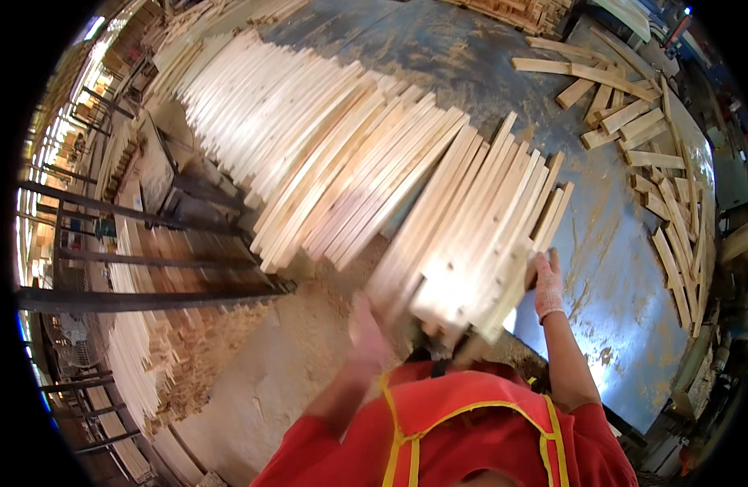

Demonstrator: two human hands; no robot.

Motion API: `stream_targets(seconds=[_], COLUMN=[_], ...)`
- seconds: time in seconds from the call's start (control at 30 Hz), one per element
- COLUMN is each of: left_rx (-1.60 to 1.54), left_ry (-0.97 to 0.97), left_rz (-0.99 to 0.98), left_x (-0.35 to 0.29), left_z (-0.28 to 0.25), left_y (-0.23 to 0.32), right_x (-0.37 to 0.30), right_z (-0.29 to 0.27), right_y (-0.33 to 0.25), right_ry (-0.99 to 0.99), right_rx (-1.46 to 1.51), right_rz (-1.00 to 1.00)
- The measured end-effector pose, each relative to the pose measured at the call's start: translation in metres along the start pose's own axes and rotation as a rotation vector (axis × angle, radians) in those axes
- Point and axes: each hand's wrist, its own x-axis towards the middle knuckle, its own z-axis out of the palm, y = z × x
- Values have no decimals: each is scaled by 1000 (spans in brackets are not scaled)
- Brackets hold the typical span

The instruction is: The person picks up thin wooden planks from a pile on a metal table and stacks them into a neat, aligned pile. The person uses both hands to handle the planks, occasionally adjusting the stack to ensure alignment. The task is performed in a workshop environment with sawdust visible on the floor.

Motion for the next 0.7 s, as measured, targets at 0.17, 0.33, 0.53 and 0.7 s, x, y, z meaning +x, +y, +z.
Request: stream_targets(seconds=[0.17,0.33,0.53,0.7], left_rx=[984,1363,1576,804], left_ry=[-502,-226,-150,-516], left_rz=[174,518,565,267], left_x=[-28,-14,38,23], left_z=[-9,121,231,223], left_y=[-26,80,36,26], right_x=[45,90,127,82], right_z=[-63,-93,-94,-97], right_y=[-15,-37,-26,-40], right_ry=[-15,-305,-417,-358], right_rx=[-176,-233,-1075,-188], right_rz=[-90,-17,-212,70])
